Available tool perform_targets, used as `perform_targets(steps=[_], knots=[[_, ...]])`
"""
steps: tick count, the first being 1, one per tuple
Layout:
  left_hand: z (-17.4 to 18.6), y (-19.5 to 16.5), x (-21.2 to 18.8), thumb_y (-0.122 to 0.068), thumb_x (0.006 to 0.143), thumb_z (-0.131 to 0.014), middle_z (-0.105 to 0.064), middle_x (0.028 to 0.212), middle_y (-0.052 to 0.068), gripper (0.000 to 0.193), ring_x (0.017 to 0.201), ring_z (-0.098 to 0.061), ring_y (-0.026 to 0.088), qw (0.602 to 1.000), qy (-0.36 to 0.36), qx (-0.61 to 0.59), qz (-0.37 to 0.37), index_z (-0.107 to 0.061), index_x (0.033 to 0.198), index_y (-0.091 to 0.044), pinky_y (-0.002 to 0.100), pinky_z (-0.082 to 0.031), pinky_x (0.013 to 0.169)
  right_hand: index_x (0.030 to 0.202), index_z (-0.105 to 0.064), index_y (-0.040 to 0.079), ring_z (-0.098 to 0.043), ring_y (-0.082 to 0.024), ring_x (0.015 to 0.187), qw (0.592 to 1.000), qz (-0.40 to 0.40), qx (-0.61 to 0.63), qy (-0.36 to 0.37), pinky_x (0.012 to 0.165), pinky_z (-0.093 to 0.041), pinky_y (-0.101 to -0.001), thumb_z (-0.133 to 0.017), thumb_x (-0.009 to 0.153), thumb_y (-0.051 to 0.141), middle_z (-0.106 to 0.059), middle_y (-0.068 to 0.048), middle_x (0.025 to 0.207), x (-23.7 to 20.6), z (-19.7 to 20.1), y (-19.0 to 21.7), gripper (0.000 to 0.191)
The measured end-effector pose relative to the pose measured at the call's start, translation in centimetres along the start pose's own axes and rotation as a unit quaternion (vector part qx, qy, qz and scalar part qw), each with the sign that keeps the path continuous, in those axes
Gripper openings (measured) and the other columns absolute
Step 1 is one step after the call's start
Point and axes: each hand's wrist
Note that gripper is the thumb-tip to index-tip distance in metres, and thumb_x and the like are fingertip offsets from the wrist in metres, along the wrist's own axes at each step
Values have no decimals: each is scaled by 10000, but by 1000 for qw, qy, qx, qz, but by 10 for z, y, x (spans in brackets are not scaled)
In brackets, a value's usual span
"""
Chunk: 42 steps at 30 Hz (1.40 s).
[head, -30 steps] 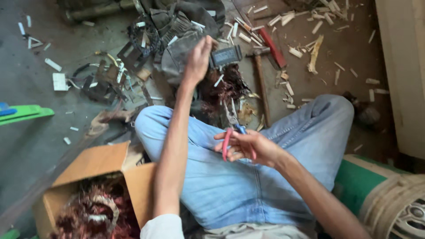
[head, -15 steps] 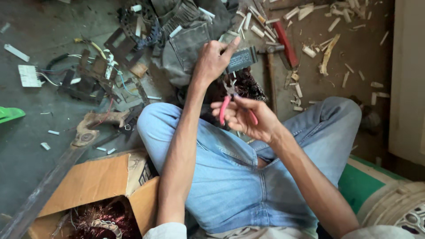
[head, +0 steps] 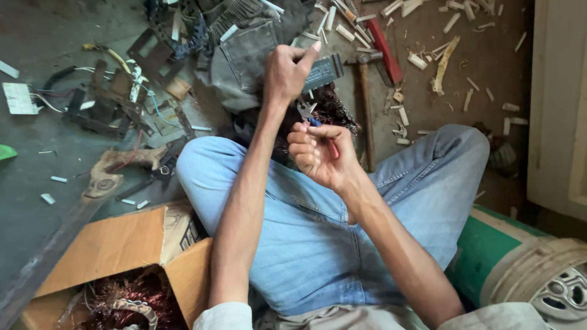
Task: The person sits on the floor and dismantles scrap electric motors by hammering the stator housings to break them open, then uses pliers to pull copper windings out of the laminated cores. The extracted copper coils are placed into a cardboard box, and a stripped stator shell is set aside.
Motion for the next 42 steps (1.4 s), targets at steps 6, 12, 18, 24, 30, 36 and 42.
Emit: perform_targets(steps=[6, 12, 18, 24, 30, 36, 42], knots=[[2, -10, -4, -366, 943, -687, -466, 461, 138, 519, 405, -447, 194, 1000, -21, 7, -19, -633, 604, 24, 391, -324, 461, 880, -506, 131, -308, -70, 525, 963, 72, -243, -91, 424, -208, -237, -570, 842, 54, -349, 47, 672, 6, 34, 1, 107], [-1, -17, -9, -334, 935, -658, -534, 467, 121, 457, 383, -499, 196, 994, -93, 18, -47, -687, 609, -14, 391, -332, 448, 863, -472, 126, -275, -84, 550, 977, 96, -170, -91, 438, -181, -246, -583, 861, 78, -323, 45, 673, 5, 36, -2, 121], [-6, -16, -10, -303, 943, -625, -551, 437, 114, 483, 374, -475, 230, 996, -83, 34, 13, -673, 547, -30, 424, -290, 443, 868, -473, 150, -284, -61, 467, 937, 153, -283, -134, 372, -204, -237, -598, 804, 52, -321, 57, 634, 5, 32, -12, 172], [-9, -20, -11, -301, 956, -633, -574, 525, 179, 449, 437, -567, 323, 988, -117, 79, -61, -680, 614, -14, 443, -373, 468, 946, -462, 100, -307, -86, 553, 991, 76, -82, -66, 426, -225, -239, -605, 802, 52, -361, 14, 739, -2, 37, -9, 208], [-16, -21, -14, -309, 946, -633, -584, 578, 214, 428, 513, -627, 385, 987, -123, 79, -64, -681, 654, -1, 474, -410, 504, 870, -420, 131, -305, -98, 461, 748, 234, -525, -332, 371, -203, -275, -586, 759, 25, -342, 12, 645, -7, 44, -4, 226], [-21, -17, -15, -332, 946, -635, -601, 627, 226, 415, 568, -623, 426, 980, -144, 99, -94, -704, 691, -12, 491, -416, 509, 985, -438, 112, -314, -86, 542, 997, 33, 61, 31, 428, -213, -258, -593, 791, 34, -368, 14, 735, -9, 67, 5, 260], [-25, -17, -14, -367, 943, -637, -602, 623, 229, 449, 578, -622, 440, 983, -137, 108, -51, -708, 675, -14, 508, -422, 532, 896, -534, 99, -460, -67, 627, 535, 347, -729, -250, 504, -363, -234, -630, 843, 36, -485, 36, 724, -18, 81, 16, 126]])
Point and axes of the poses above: each hand's wrist, its own x-axis towards the middle knuckle, its own z-axis out of the back of the hand, y = z × x
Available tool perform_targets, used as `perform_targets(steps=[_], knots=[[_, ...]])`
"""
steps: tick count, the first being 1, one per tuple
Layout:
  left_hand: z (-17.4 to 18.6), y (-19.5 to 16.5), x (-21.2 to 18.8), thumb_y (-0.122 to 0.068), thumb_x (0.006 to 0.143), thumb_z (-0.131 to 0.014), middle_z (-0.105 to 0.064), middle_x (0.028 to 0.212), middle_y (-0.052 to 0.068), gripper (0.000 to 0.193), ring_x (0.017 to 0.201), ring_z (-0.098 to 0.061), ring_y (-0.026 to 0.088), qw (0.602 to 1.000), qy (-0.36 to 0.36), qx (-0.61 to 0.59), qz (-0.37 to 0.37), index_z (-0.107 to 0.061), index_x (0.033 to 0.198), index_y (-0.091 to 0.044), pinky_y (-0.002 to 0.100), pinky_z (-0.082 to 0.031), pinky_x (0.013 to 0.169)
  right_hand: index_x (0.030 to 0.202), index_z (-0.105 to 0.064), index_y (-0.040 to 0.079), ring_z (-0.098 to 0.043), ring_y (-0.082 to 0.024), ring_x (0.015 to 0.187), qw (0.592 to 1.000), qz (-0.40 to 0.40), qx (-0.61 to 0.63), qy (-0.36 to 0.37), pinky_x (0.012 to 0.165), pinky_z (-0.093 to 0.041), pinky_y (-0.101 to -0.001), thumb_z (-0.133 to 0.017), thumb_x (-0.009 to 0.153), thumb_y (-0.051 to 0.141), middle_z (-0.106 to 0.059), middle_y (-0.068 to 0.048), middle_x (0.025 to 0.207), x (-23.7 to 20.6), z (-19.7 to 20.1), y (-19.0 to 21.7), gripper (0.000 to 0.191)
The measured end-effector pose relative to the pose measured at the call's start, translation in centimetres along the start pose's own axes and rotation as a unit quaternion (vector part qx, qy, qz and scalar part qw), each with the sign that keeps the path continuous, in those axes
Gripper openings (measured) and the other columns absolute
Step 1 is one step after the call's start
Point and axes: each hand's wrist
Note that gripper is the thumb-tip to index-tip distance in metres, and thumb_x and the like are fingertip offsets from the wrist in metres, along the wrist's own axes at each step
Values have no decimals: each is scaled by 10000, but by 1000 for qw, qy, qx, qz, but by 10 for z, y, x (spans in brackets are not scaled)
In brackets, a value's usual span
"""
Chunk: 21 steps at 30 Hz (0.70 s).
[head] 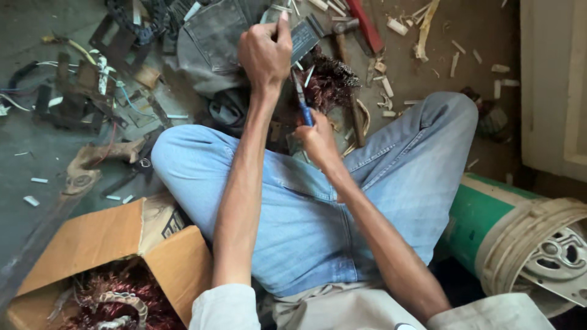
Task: The person sits on the floor and dismantles scrap electric motors by hammering the stator housings to break them open, then uses pliers to pull copper windings out of the laminated cores. The extracted copper coils are placed into a cardboard box, and a stripped stator shell is set aside.
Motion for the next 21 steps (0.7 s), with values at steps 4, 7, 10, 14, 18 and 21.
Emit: perform_targets(steps=[4, 7, 10, 14, 18, 21], knots=[[0, -1, -3, -375, 941, -650, -616, 643, 224, 436, 606, -632, 440, 999, -15, -1, -37, -715, 698, -18, 504, -431, 531, 937, -482, 115, -356, -76, 572, 639, -296, 666, 244, 429, -217, -229, -589, 858, 45, -385, 38, 718, -4, 5, 7, 150], [0, -3, -4, -394, 928, -667, -606, 605, 224, 438, 576, -620, 443, 999, -26, 5, -36, -734, 686, -35, 501, -425, 499, 927, -500, 129, -405, -70, 588, 853, -208, 447, 172, 466, -250, -214, -616, 813, 61, -431, 45, 710, -6, 7, 14, 176], [-1, -4, -4, -399, 940, -661, -608, 596, 218, 472, 574, -622, 440, 999, -14, 33, -2, -721, 644, -37, 519, -414, 526, 903, -519, 151, -416, -56, 557, 992, -107, 63, 6, 473, -284, -203, -649, 754, 76, -450, 68, 663, -7, 6, 16, 211], [-2, -4, -8, -415, 916, -678, -604, 574, 212, 456, 544, -625, 429, 1000, -2, 29, -2, -729, 661, -41, 500, -430, 501, 918, -525, 96, -402, -109, 536, 651, -313, 662, 198, 390, -257, -257, -629, 762, 56, -410, 10, 692, -7, 3, 9, 192], [-5, -3, -10, -370, 897, -696, -622, 608, 203, 401, 580, -632, 433, 999, -21, 29, -25, -726, 654, -53, 487, -433, 497, 838, -521, 78, -376, -150, 461, 969, -209, 128, 34, 364, -243, -293, -632, 710, 42, -431, -8, 598, -9, 3, 1, 173], [-9, -1, -8, -310, 875, -693, -635, 625, 201, 361, 601, -658, 418, 999, -32, 1, -18, -688, 637, -38, 477, -440, 498, 959, -568, 113, -464, -72, 583, 979, 25, -188, -72, 521, -304, -192, -671, 767, 94, -457, 50, 664, -15, 8, -1, 219]])
Point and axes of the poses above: each hand's wrist, its own x-axis towards the middle knuckle, its own z-axis out of the back of the hand, y = z × x
